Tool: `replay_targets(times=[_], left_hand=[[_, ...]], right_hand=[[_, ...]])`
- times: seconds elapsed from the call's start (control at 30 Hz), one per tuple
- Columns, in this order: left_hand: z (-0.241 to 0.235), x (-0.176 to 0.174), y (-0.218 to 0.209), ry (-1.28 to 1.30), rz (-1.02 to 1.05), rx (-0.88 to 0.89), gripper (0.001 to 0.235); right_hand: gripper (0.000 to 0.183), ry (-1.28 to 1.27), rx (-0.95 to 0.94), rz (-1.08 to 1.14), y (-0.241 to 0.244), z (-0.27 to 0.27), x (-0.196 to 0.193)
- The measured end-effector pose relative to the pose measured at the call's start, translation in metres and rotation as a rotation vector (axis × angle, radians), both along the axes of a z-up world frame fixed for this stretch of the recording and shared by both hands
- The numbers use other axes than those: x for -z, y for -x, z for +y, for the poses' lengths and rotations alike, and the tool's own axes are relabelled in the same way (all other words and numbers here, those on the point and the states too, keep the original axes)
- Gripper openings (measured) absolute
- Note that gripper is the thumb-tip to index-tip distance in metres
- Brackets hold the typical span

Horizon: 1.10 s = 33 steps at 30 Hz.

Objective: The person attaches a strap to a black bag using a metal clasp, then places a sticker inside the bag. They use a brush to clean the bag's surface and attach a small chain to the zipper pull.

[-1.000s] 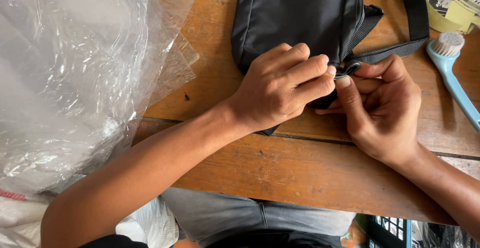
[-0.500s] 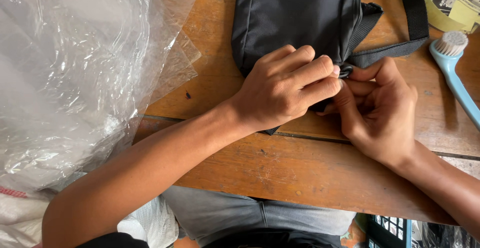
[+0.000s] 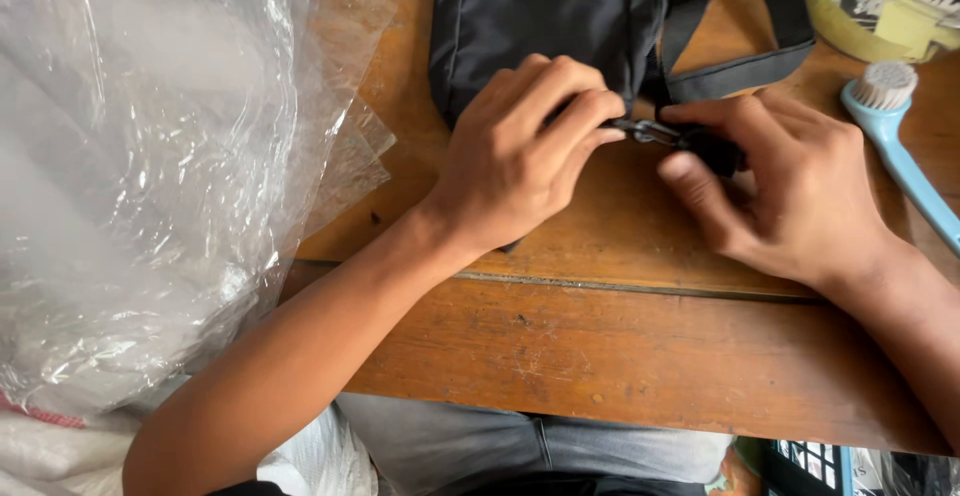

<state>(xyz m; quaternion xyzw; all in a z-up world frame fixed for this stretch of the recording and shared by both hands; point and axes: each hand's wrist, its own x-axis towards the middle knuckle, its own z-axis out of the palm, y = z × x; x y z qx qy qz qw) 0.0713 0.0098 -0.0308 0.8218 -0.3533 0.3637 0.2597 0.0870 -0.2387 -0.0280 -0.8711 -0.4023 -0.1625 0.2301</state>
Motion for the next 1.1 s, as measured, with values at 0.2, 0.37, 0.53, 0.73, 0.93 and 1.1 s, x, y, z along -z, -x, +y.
replay_targets(times=[0.2,0.37,0.53,0.73,0.93,1.1], left_hand=[[0.003,0.000,-0.001,-0.067,-0.003,0.037,0.010],[0.000,-0.005,0.005,-0.074,0.067,0.100,0.013],[-0.002,-0.009,0.012,-0.028,0.027,-0.011,0.041],[-0.003,0.007,0.011,-0.155,0.313,-0.364,0.051],[0.002,0.004,0.013,-0.300,0.418,-0.405,0.030],[-0.005,-0.013,0.009,-0.407,0.568,-0.552,0.034]], right_hand=[[0.031,0.123,0.042,-0.260,-0.003,-0.001,-0.002],[0.033,0.081,-0.067,-0.219,0.006,0.007,-0.018],[0.023,-0.094,-0.118,0.127,0.019,0.005,-0.023],[0.019,0.109,0.103,-0.007,0.015,0.012,-0.025],[0.032,0.164,0.243,-0.324,0.010,0.006,-0.021],[0.085,0.231,0.240,-0.106,-0.008,0.005,-0.008]])
